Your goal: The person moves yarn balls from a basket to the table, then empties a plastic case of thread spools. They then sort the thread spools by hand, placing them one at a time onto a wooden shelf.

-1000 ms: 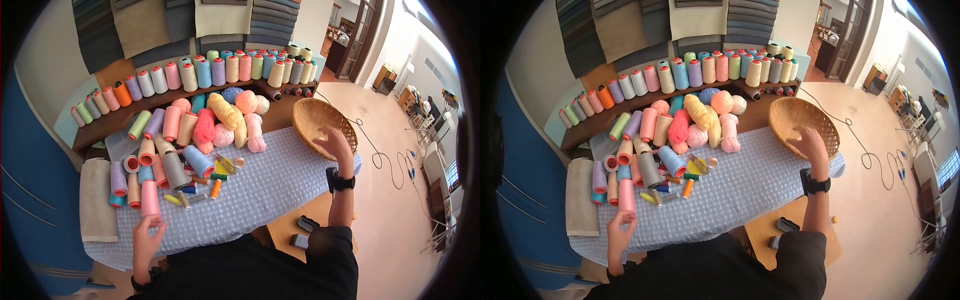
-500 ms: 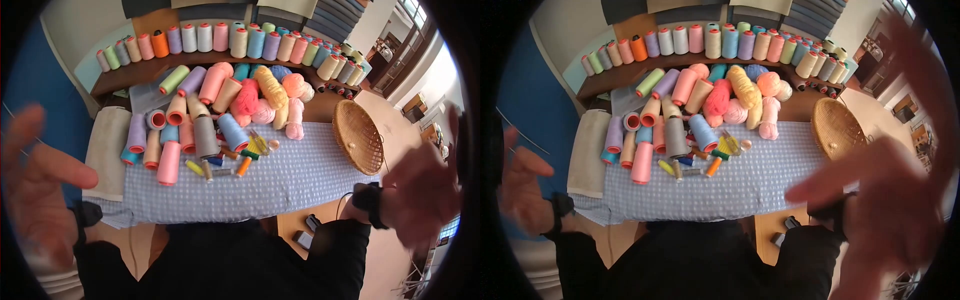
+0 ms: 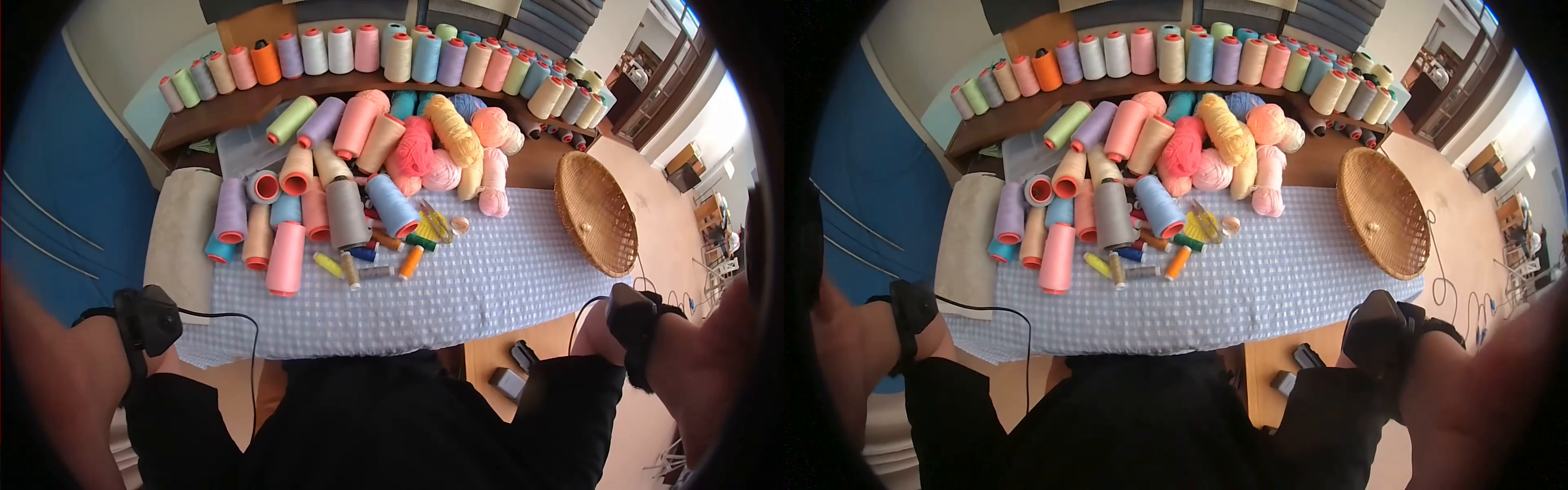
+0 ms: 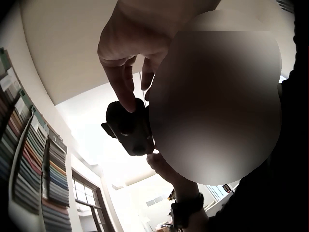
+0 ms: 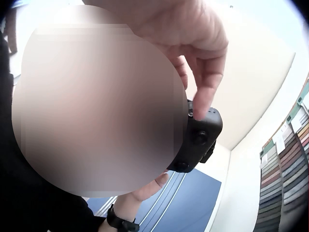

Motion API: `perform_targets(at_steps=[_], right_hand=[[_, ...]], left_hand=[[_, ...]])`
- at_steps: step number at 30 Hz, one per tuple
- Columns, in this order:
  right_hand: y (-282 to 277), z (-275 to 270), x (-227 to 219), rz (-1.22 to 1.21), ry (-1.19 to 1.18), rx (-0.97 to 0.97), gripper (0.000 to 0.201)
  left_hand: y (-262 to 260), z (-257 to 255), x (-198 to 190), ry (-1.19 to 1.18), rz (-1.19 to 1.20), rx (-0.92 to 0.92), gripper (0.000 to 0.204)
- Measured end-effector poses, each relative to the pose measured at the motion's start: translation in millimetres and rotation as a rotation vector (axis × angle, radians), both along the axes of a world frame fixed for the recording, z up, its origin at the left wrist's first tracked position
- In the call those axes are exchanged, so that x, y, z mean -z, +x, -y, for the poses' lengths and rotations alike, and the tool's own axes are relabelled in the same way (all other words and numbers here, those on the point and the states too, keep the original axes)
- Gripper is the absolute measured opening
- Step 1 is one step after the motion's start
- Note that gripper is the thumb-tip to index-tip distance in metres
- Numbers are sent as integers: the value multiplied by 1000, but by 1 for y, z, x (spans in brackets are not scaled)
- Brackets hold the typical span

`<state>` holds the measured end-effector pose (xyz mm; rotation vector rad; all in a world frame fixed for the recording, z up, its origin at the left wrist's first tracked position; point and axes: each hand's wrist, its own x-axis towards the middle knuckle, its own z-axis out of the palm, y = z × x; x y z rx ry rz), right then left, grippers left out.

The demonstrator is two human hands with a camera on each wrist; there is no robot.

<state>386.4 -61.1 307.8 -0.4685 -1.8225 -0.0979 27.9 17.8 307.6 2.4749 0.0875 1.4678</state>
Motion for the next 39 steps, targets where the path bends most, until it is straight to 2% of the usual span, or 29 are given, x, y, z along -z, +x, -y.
perform_targets(at_steps=[21,28,31,39], right_hand=[[-3,19,-1,9,127,75,35],[-3,26,-7,-6,138,98,34],[-7,27,-9,-3,136,126,33],[-2,29,8,-85,139,139,32]], left_hand=[[-13,21,-17,118,-29,-32,42],[-23,25,-22,84,-67,-83,41],[-26,11,-6,-42,-105,-144,40],[-18,-28,83,-487,-353,-308,39]])
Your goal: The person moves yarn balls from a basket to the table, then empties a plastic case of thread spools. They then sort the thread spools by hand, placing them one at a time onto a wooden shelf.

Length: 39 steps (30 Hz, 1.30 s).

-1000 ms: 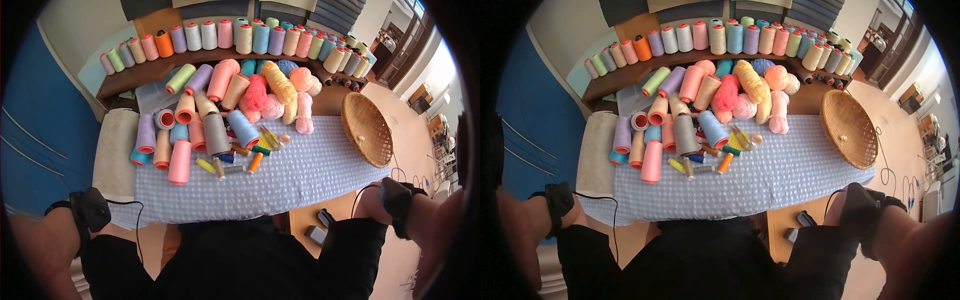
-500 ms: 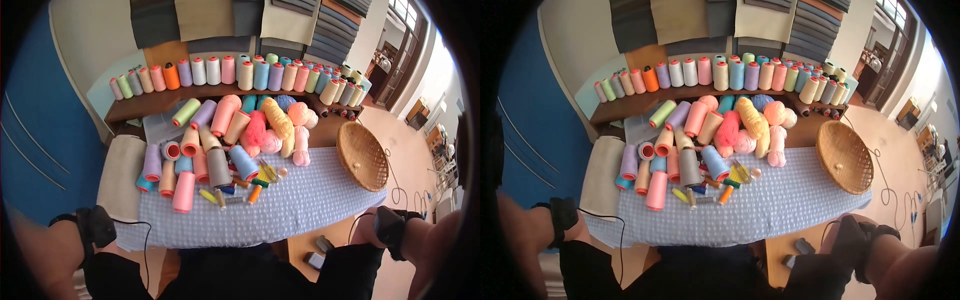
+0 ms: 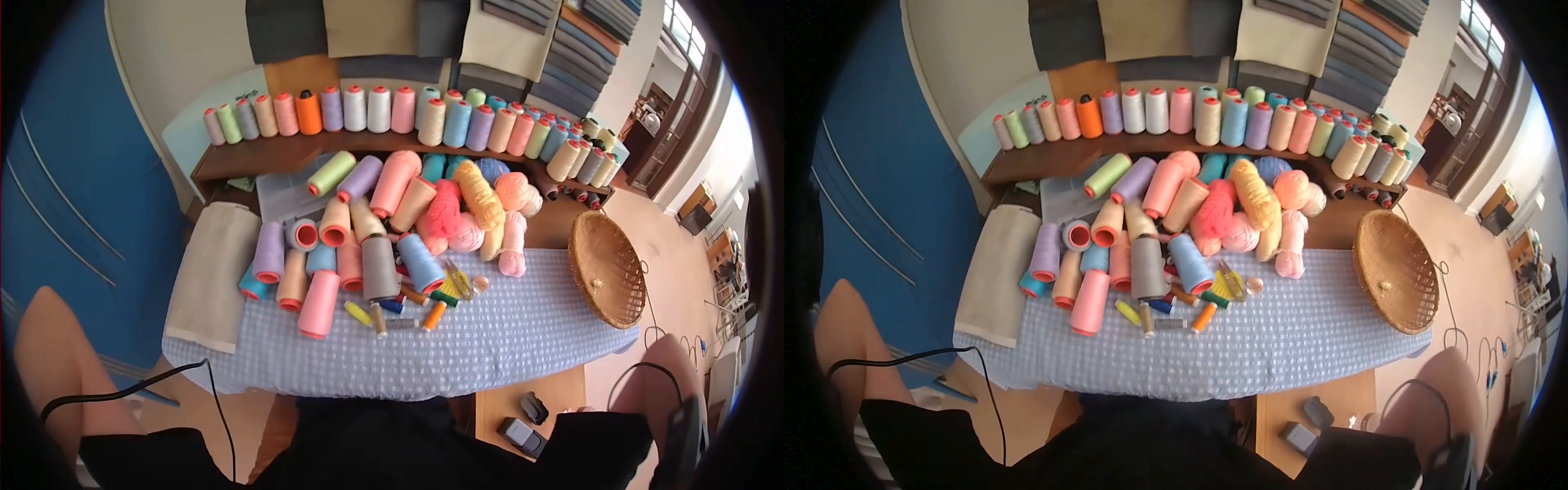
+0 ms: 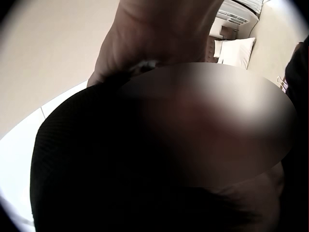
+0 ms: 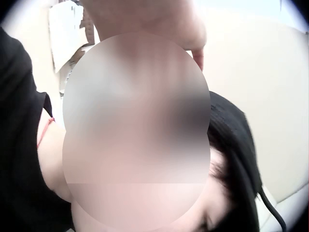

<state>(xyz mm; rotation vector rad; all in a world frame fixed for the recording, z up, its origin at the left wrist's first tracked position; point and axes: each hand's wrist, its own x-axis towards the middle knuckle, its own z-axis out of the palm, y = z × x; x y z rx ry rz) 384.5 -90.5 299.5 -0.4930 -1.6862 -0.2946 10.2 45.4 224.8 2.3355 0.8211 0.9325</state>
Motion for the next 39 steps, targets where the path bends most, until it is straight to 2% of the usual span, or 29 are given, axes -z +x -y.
perform_targets(at_steps=[5,11,39], right_hand=[[6,-6,9,-37,-36,11,31],[11,-12,18,-66,-57,37,30],[14,-21,43,-125,-97,79,26]], left_hand=[[5,-10,37,-120,-86,-39,38],[8,-16,57,-166,-139,-46,36],[23,-20,92,-198,-242,-20,32]])
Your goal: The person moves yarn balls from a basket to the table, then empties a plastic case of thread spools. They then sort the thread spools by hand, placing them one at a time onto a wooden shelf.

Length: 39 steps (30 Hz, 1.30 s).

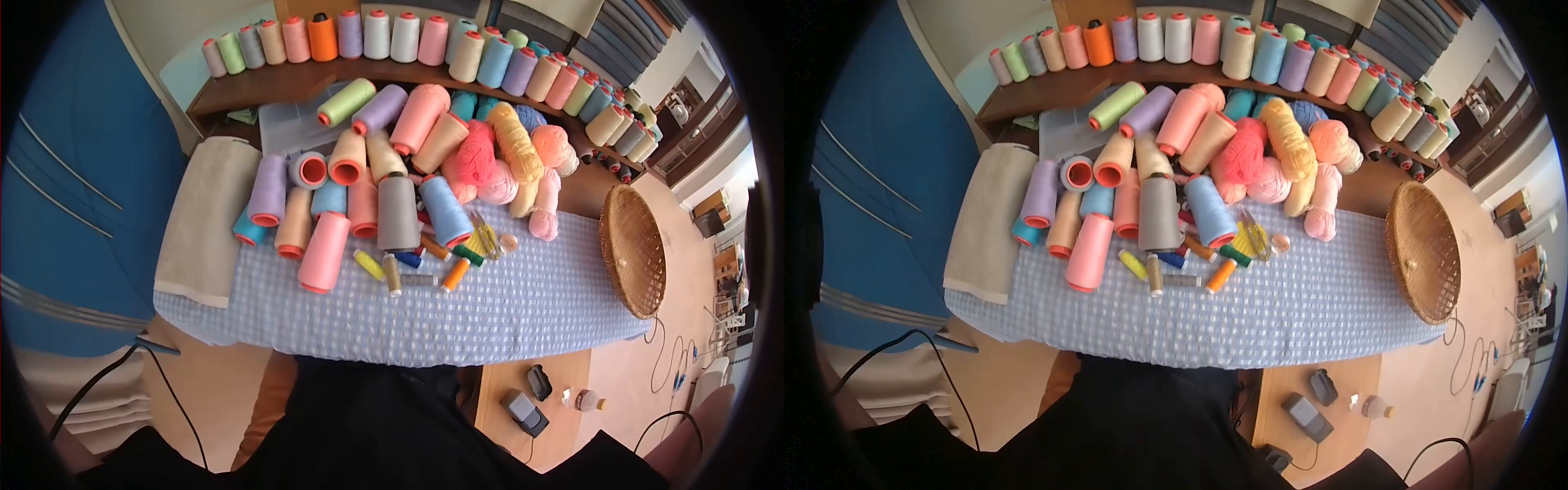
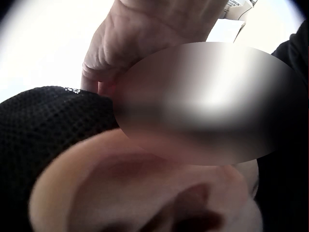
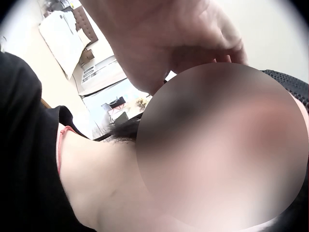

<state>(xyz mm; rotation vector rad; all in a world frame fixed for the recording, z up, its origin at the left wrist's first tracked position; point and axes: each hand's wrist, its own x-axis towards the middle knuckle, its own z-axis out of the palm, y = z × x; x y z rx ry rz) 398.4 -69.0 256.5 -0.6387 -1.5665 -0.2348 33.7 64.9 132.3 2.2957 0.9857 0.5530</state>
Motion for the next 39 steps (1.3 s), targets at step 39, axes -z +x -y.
perform_targets(at_steps=[39], right_hand=[[-27,-7,-2,56,116,-24,24]], left_hand=[[-56,11,-66,248,229,-15,28]])
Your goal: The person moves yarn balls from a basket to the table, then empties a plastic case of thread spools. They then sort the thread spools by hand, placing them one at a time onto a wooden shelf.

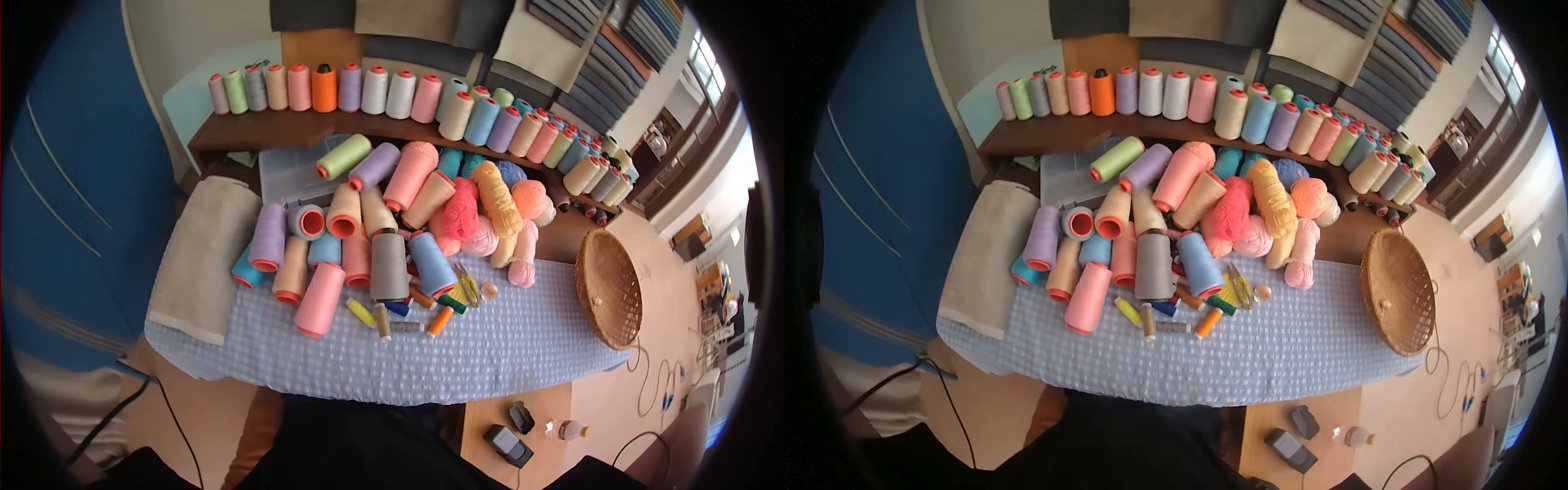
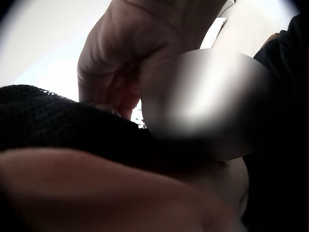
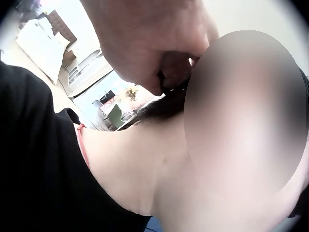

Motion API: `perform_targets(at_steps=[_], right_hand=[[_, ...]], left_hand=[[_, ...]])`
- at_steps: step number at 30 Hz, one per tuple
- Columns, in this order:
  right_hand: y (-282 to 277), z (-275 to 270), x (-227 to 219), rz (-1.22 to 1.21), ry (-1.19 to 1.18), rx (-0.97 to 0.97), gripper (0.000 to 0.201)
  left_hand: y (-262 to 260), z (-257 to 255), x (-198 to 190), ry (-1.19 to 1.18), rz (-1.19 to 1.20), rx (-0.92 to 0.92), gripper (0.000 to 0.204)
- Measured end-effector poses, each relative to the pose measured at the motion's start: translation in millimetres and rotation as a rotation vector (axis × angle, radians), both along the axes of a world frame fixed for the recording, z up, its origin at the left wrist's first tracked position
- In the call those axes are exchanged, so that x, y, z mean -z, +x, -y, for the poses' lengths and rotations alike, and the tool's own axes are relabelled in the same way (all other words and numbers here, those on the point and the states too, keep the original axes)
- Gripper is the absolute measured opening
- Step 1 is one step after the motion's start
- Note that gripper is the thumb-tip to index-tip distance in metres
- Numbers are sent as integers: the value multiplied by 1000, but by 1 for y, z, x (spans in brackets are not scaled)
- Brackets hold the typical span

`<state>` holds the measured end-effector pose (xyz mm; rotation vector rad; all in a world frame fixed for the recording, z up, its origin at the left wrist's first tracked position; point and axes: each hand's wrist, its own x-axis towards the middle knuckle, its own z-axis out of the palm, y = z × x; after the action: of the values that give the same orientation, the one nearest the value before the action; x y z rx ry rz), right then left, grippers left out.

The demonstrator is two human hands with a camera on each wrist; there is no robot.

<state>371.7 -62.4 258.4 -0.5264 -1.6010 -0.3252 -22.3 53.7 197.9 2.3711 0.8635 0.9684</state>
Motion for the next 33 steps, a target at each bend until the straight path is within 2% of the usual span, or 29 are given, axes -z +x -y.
perform_targets(at_steps=[2,5,7,10,11,12,14,18,19,21,24,26,29,33], right_hand=[[-12,-1,-9,51,33,-45,24],[-33,-1,-22,119,69,-136,24],[-49,-2,-25,163,91,-184,24],[-72,-5,-25,201,61,-196,24],[-77,-5,-22,250,-30,-184,24],[-77,2,-34,406,-228,-179,28],[-74,14,-62,558,-448,-170,31],[-73,20,-67,687,-525,-131,29],[-74,21,-67,697,-527,-126,29],[-72,24,-70,707,-528,-127,28],[-66,27,-76,726,-509,-152,27],[-66,28,-78,733,-477,-179,27],[-61,34,-80,750,-421,-233,27],[-45,45,-83,763,-307,-325,29]], left_hand=[[-9,21,-46,215,71,93,27],[-3,51,-101,520,83,326,27],[8,57,-121,634,57,465,27],[30,52,-123,682,8,563,27],[36,52,-119,659,7,511,27],[44,65,-118,603,25,383,25],[63,90,-118,470,55,138,23],[46,95,-140,-377,-277,165,12],[45,93,-139,-417,-288,191,12],[38,90,-129,-258,-198,265,13],[29,88,-110,182,7,345,15],[21,87,-104,370,101,374,16],[16,87,-101,523,197,403,19],[12,90,-100,607,278,417,23]])
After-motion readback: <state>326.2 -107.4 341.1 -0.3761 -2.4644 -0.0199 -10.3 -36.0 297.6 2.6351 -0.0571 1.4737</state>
